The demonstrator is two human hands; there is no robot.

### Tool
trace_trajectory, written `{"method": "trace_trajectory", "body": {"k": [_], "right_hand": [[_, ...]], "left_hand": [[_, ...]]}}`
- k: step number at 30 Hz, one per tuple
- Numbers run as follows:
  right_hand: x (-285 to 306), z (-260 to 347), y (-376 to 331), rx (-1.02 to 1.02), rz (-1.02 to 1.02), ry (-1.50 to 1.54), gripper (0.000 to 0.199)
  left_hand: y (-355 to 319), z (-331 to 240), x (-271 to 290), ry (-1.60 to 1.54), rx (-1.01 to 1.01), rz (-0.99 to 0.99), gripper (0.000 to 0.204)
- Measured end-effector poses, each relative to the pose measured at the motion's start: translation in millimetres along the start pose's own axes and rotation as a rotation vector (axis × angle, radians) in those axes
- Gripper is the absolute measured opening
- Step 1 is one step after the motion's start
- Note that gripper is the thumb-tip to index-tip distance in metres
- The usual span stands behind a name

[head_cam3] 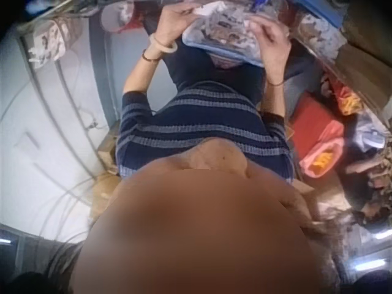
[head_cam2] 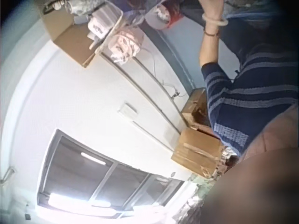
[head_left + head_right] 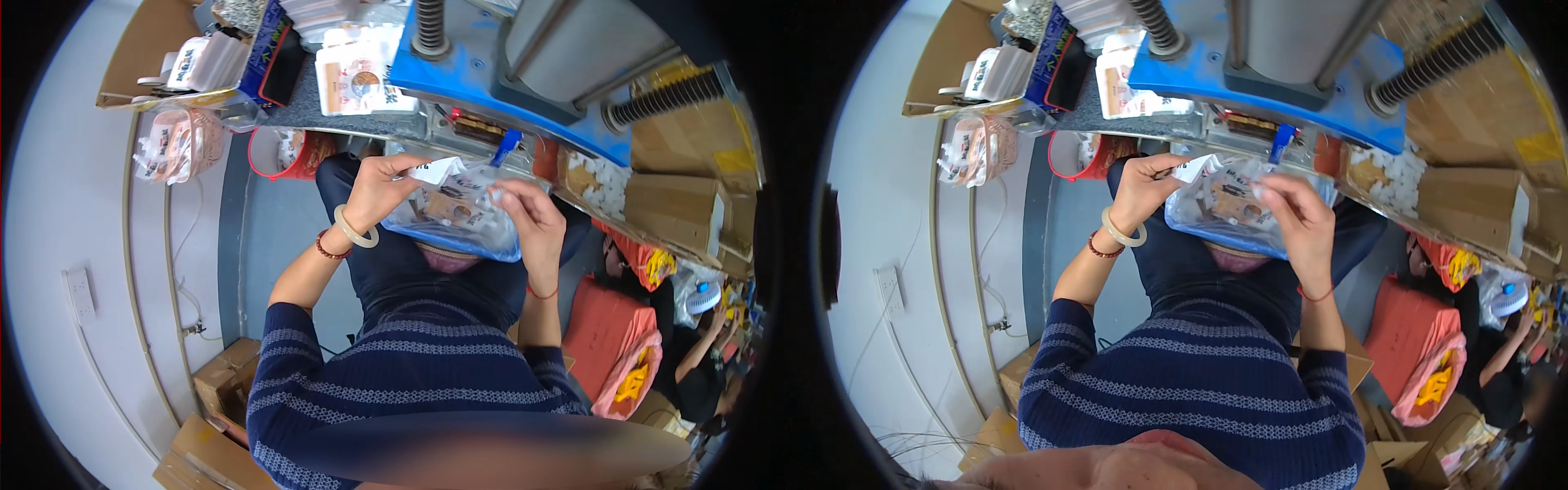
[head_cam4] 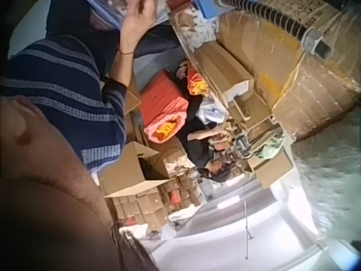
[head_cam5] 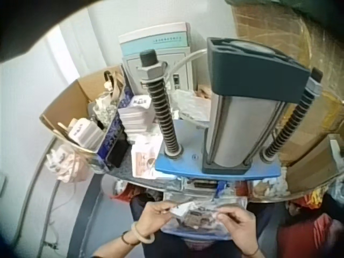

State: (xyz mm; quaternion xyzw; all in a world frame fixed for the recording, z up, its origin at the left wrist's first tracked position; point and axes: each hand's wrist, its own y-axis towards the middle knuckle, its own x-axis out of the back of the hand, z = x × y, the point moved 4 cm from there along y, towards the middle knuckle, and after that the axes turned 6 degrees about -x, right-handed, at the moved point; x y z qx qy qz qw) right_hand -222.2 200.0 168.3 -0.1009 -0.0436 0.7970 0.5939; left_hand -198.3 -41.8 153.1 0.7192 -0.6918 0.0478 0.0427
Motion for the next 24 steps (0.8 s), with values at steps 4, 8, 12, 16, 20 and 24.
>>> {"method": "trace_trajectory", "body": {"k": [4, 8, 12, 16, 20, 24], "right_hand": [[-29, 61, 6, 0.476, -0.015, -0.316, 0.018], [-31, 68, 13, 0.538, 0.008, -0.587, 0.014], [-25, 66, 21, 0.447, 0.113, -0.876, 0.013], [-9, 38, 34, 0.217, 0.033, -0.475, 0.016], [0, 24, 38, 0.231, -0.146, -0.259, 0.016], [-2, 31, 40, 0.291, -0.092, -0.411, 0.015]], "left_hand": [[-1, -6, -17, -0.082, -0.004, 0.058, 0.026], [2, -11, -27, -0.124, -0.052, 0.117, 0.021], [0, 20, -27, -0.192, 0.202, 0.31, 0.019], [7, 28, -34, -0.232, 0.269, 0.298, 0.02], [11, 23, -42, -0.218, 0.186, 0.225, 0.022], [14, 19, -43, -0.164, 0.202, 0.254, 0.022]]}}
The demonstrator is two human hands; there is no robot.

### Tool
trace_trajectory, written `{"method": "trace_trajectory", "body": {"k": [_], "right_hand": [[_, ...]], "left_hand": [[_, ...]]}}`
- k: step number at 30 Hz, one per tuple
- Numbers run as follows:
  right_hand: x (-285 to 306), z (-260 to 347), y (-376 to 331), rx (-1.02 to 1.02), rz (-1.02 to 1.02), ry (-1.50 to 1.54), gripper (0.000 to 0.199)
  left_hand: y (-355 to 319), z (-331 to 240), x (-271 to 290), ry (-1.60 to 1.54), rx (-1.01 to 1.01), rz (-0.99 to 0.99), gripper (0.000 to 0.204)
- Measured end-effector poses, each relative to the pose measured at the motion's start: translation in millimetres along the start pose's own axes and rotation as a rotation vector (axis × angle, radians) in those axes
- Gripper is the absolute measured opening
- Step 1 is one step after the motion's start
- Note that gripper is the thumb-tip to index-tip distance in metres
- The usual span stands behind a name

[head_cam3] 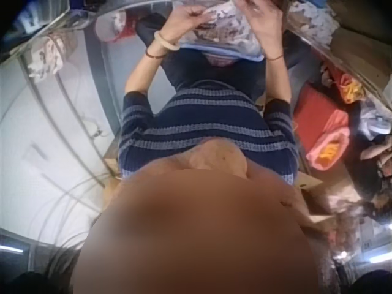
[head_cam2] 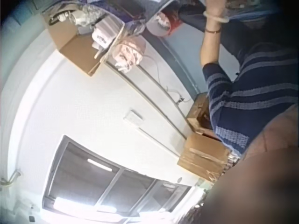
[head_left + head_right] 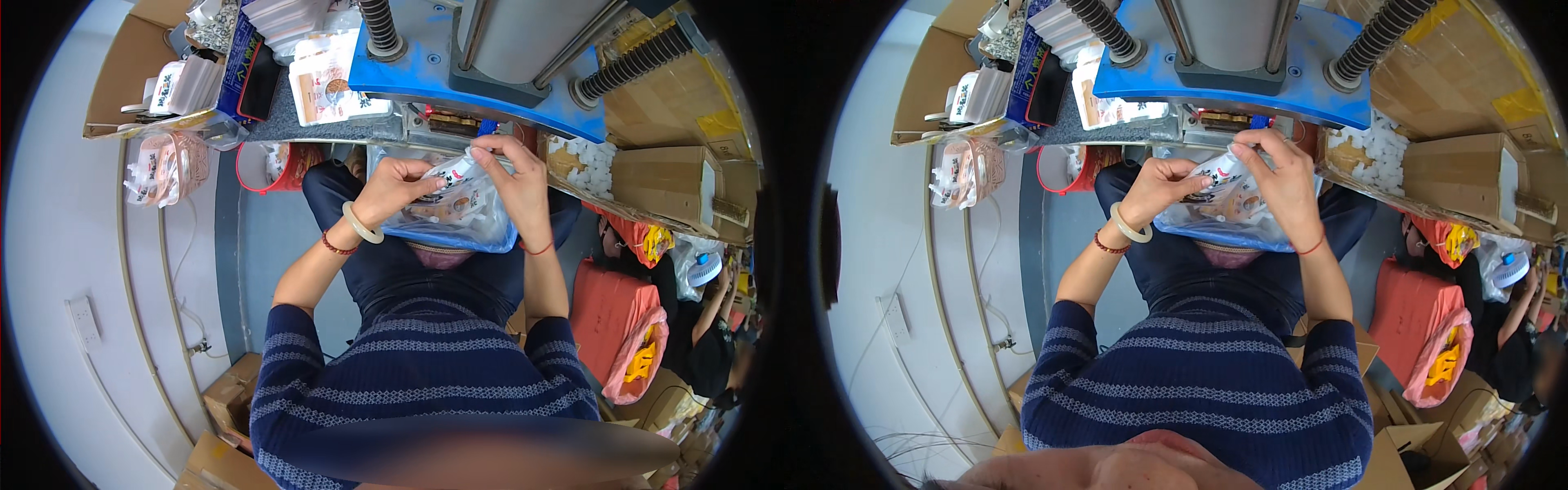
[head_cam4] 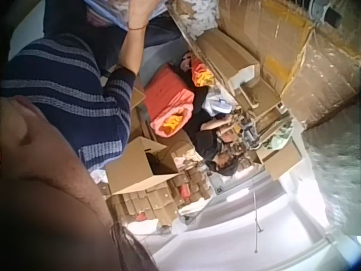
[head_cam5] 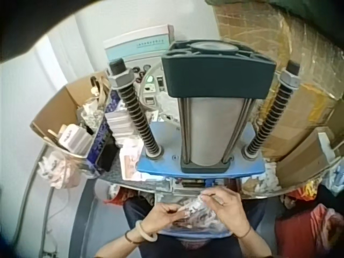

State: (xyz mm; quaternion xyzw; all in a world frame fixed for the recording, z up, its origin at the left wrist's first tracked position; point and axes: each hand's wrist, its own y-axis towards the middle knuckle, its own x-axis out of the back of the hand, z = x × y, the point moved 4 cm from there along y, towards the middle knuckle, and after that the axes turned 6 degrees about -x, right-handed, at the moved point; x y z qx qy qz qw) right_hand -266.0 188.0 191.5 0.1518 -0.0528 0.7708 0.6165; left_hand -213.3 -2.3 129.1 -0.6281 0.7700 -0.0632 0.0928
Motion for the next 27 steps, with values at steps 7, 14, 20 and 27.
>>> {"method": "trace_trajectory", "body": {"k": [7, 14, 20, 27], "right_hand": [[1, -20, 1, -0.111, 0.323, -0.178, 0.02], [14, -30, 8, -0.104, 0.191, -0.226, 0.021], [14, -13, 4, -0.063, 0.061, -0.183, 0.019], [10, -4, 5, 0.1, 0.257, -0.515, 0.019]], "left_hand": [[1, 26, 0, -0.174, 0.147, 0.277, 0.025], [17, 30, -15, -0.335, 0.167, 0.176, 0.023], [13, 30, 0, 0.046, 0.029, -0.001, 0.021], [4, 10, -5, 0.486, -0.119, -0.007, 0.021]]}}
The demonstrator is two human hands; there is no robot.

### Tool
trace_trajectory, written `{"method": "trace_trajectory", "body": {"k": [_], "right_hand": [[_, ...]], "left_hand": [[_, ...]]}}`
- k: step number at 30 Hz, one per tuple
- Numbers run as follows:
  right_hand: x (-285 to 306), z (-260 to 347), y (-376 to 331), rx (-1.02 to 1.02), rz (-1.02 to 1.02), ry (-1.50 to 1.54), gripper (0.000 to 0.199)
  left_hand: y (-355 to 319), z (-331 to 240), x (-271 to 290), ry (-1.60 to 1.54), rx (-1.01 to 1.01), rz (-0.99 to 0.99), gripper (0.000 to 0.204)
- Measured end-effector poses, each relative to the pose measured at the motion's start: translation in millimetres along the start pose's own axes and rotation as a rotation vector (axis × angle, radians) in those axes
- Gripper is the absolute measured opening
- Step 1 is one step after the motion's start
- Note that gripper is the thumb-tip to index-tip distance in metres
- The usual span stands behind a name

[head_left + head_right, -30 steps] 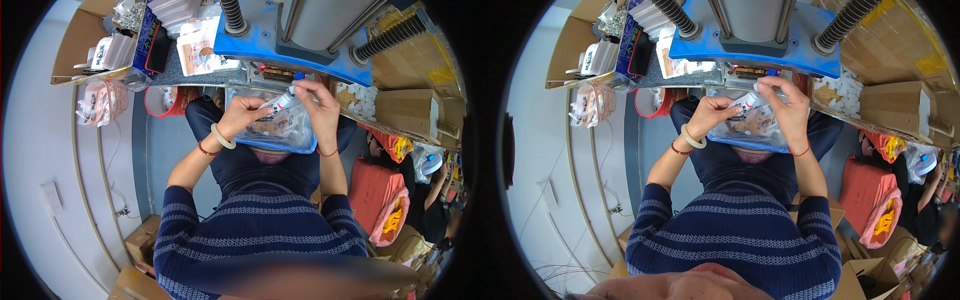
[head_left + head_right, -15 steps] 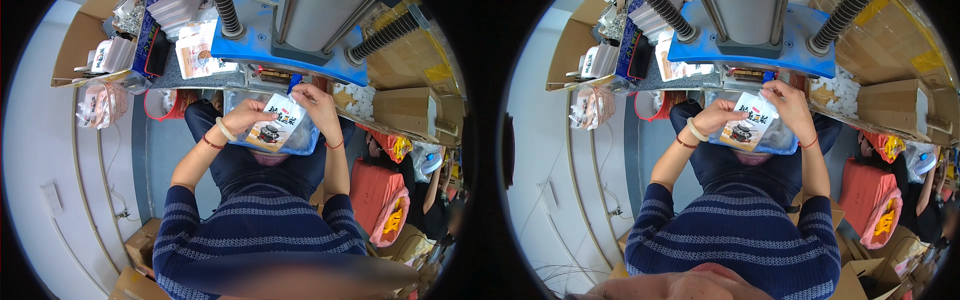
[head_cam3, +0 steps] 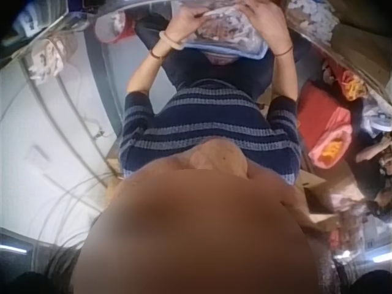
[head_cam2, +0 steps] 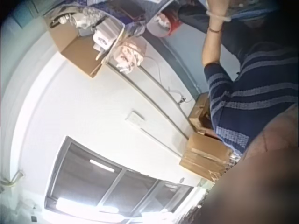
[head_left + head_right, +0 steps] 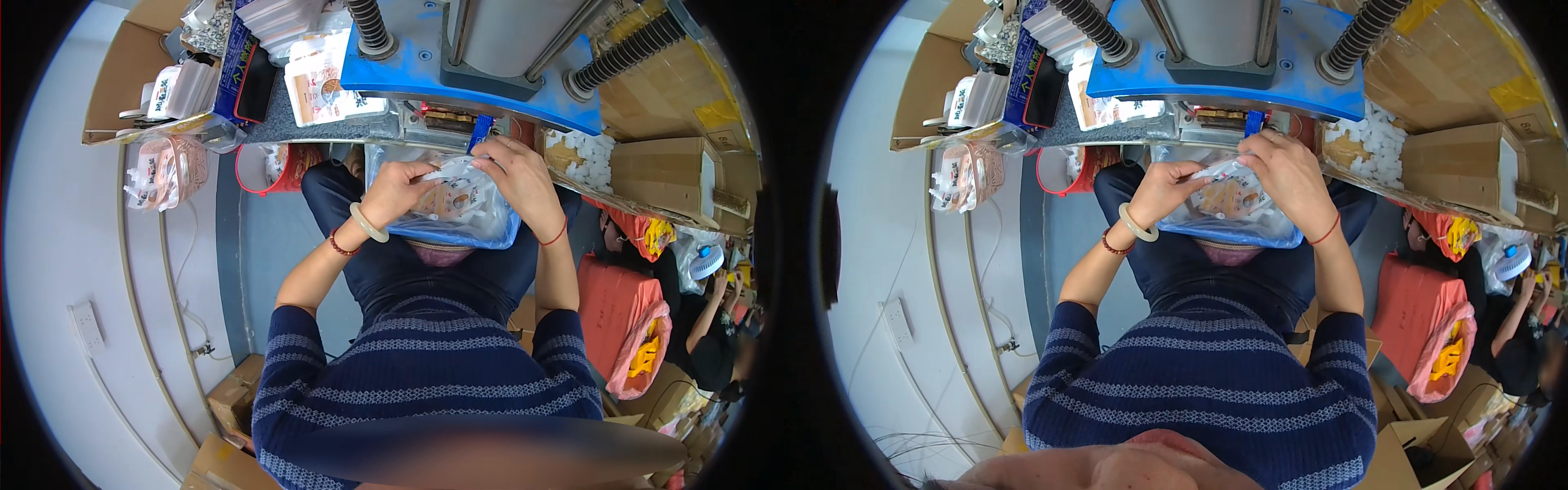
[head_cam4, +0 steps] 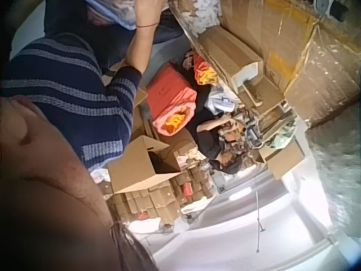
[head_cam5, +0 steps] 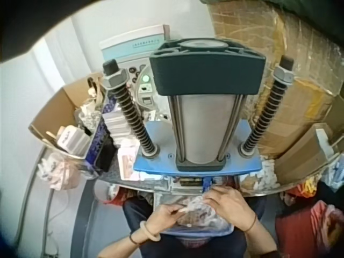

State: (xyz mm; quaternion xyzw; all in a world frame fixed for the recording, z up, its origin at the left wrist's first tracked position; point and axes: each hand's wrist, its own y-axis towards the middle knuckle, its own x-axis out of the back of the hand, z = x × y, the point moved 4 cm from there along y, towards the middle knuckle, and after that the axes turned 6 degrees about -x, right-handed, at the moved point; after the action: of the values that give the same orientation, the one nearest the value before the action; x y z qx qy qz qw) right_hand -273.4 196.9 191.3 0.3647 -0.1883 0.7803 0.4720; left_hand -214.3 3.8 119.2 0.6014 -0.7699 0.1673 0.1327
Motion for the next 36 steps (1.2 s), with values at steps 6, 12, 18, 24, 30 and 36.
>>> {"method": "trace_trajectory", "body": {"k": [6, 12, 18, 24, 30, 36], "right_hand": [[-22, -7, -4, -0.06, 0.096, 0.274, 0.023], [8, -18, -23, -0.198, -0.421, 0.135, 0.028], [33, -88, -17, -0.207, -0.413, -0.355, 0.016], [30, -122, -3, -0.245, -0.255, -0.418, 0.027], [49, -102, -28, -0.247, -0.626, -0.308, 0.027], [23, -15, -54, -0.236, -0.281, 0.3, 0.017]], "left_hand": [[-7, 19, -13, -0.662, 0.138, 0.295, 0.025], [25, 25, -9, -1.143, 0.365, 0.151, 0.025], [47, 35, -8, -1.131, 0.337, 0.144, 0.027], [34, 44, 52, -0.56, -0.021, -0.274, 0.026], [0, 64, 81, 0.765, -0.49, -0.407, 0.046], [-30, 38, 87, 0.327, -0.256, -0.52, 0.026]]}}
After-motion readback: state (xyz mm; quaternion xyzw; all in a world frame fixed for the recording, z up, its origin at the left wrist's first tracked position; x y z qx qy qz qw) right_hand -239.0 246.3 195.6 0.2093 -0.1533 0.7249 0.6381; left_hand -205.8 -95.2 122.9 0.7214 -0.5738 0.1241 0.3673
